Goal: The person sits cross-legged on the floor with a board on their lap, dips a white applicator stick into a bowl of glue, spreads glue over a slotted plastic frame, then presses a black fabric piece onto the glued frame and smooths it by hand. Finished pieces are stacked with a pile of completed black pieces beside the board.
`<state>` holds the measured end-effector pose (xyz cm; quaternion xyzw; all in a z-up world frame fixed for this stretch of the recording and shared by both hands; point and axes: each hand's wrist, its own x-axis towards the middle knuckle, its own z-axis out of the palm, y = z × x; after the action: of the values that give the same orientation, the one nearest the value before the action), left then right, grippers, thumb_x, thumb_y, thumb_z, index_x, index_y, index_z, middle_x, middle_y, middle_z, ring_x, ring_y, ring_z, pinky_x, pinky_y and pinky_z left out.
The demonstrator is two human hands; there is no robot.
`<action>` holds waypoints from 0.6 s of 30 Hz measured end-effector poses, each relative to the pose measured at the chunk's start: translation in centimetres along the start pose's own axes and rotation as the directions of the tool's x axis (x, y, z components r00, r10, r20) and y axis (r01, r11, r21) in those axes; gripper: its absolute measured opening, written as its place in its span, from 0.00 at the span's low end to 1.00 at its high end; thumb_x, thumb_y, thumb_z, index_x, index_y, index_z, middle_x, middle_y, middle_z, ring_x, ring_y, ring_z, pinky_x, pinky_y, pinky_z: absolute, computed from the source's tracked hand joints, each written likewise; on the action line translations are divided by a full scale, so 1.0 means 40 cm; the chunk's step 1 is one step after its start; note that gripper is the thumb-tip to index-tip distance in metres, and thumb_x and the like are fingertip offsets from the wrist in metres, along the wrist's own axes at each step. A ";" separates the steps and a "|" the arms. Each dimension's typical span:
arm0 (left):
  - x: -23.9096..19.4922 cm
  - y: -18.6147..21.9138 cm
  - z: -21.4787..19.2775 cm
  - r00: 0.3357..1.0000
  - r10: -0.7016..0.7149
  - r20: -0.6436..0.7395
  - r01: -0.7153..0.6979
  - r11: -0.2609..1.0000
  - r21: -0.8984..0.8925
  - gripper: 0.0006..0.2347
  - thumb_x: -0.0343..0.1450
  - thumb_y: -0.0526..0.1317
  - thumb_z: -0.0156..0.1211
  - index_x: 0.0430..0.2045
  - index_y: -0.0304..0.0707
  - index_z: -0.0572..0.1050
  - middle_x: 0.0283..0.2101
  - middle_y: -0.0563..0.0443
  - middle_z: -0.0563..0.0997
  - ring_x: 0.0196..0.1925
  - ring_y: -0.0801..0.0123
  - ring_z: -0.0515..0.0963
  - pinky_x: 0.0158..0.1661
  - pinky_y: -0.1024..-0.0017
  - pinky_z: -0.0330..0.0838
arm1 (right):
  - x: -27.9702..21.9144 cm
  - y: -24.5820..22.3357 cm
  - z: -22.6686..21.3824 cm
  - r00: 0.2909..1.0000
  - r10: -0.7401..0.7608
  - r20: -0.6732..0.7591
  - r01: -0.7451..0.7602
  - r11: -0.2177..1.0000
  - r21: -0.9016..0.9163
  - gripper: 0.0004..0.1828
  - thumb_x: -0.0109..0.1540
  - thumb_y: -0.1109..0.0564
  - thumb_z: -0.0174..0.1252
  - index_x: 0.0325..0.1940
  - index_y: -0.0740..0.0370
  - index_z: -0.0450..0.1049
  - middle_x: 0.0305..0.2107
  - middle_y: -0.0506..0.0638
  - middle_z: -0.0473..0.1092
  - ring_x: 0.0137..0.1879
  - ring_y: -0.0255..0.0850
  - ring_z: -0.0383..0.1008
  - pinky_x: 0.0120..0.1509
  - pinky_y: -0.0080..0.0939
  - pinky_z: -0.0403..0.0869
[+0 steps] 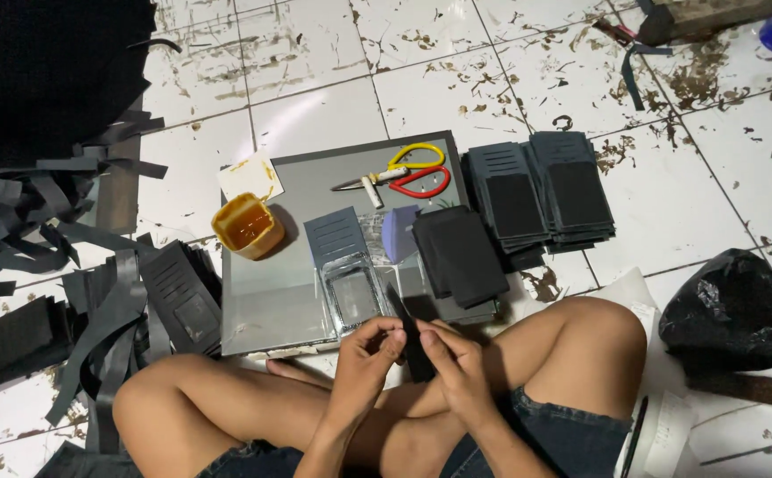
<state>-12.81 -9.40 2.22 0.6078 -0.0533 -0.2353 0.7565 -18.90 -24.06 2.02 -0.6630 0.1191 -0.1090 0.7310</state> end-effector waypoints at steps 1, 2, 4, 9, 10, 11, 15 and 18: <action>-0.002 0.002 0.002 1.000 -0.004 0.000 0.004 1.000 0.001 0.08 0.72 0.36 0.63 0.36 0.25 0.81 0.27 0.50 0.78 0.29 0.74 0.72 0.34 0.77 0.69 | -0.004 0.006 -0.005 1.000 0.004 -0.002 -0.004 1.000 0.001 0.21 0.66 0.54 0.53 0.50 0.77 0.79 0.46 0.57 0.79 0.49 0.42 0.77 0.55 0.36 0.72; -0.005 0.005 0.004 1.000 0.017 -0.012 -0.016 0.998 0.063 0.07 0.72 0.35 0.63 0.35 0.26 0.81 0.27 0.52 0.78 0.29 0.76 0.72 0.34 0.78 0.68 | -0.009 0.012 -0.010 1.000 0.002 0.024 -0.001 1.000 -0.017 0.24 0.65 0.51 0.53 0.52 0.76 0.78 0.43 0.54 0.76 0.45 0.39 0.72 0.52 0.35 0.69; -0.010 0.023 0.013 0.999 0.037 -0.022 -0.034 0.992 0.125 0.06 0.72 0.34 0.63 0.34 0.27 0.81 0.26 0.54 0.78 0.28 0.77 0.71 0.33 0.79 0.66 | -0.010 0.008 -0.011 0.999 0.001 0.048 0.001 0.999 -0.035 0.26 0.65 0.48 0.52 0.54 0.76 0.77 0.41 0.51 0.74 0.42 0.37 0.68 0.49 0.33 0.65; -0.030 0.030 0.011 0.994 0.065 -0.087 -0.048 0.980 0.191 0.05 0.72 0.32 0.62 0.34 0.27 0.81 0.29 0.53 0.80 0.31 0.76 0.74 0.36 0.78 0.70 | -0.017 0.010 -0.006 0.988 -0.023 -0.155 0.011 0.997 -0.077 0.11 0.61 0.61 0.60 0.41 0.74 0.79 0.31 0.48 0.77 0.35 0.32 0.70 0.41 0.30 0.70; -0.037 0.037 0.003 0.994 0.066 -0.088 -0.048 0.981 0.189 0.05 0.72 0.32 0.62 0.34 0.27 0.81 0.29 0.53 0.80 0.31 0.76 0.74 0.36 0.78 0.70 | -0.007 0.017 -0.022 0.988 -0.023 -0.155 0.011 0.997 -0.079 0.11 0.61 0.61 0.60 0.41 0.74 0.79 0.31 0.48 0.77 0.35 0.32 0.70 0.41 0.30 0.70; -0.043 0.045 -0.005 0.989 0.087 -0.117 -0.060 0.974 0.217 0.05 0.72 0.33 0.60 0.34 0.27 0.80 0.30 0.53 0.80 0.32 0.75 0.73 0.37 0.77 0.69 | 0.005 0.024 -0.040 0.965 -0.008 -0.261 -0.021 0.994 -0.108 0.12 0.62 0.60 0.60 0.43 0.74 0.79 0.31 0.48 0.77 0.34 0.32 0.69 0.40 0.29 0.69; -0.072 0.038 -0.059 0.972 0.119 -0.203 -0.082 0.980 0.180 0.05 0.73 0.32 0.58 0.36 0.27 0.78 0.31 0.53 0.77 0.33 0.75 0.71 0.39 0.78 0.67 | 0.104 -0.035 -0.104 0.896 -0.145 -0.420 0.017 0.956 -0.292 0.20 0.64 0.60 0.59 0.58 0.73 0.74 0.50 0.58 0.78 0.53 0.41 0.78 0.59 0.34 0.74; -0.097 0.041 -0.082 0.963 0.135 -0.233 -0.080 0.970 0.231 0.06 0.72 0.33 0.59 0.37 0.26 0.78 0.31 0.51 0.78 0.33 0.73 0.71 0.39 0.77 0.67 | 0.161 -0.054 -0.128 0.839 -0.411 -0.358 -0.052 0.594 -0.803 0.19 0.60 0.56 0.67 0.56 0.58 0.81 0.30 0.51 0.76 0.31 0.44 0.72 0.37 0.43 0.70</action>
<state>-14.56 -4.60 3.71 0.7085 -0.0175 -0.1089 0.6970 -14.41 -31.15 3.51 -0.8694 0.2724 -0.2926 0.2902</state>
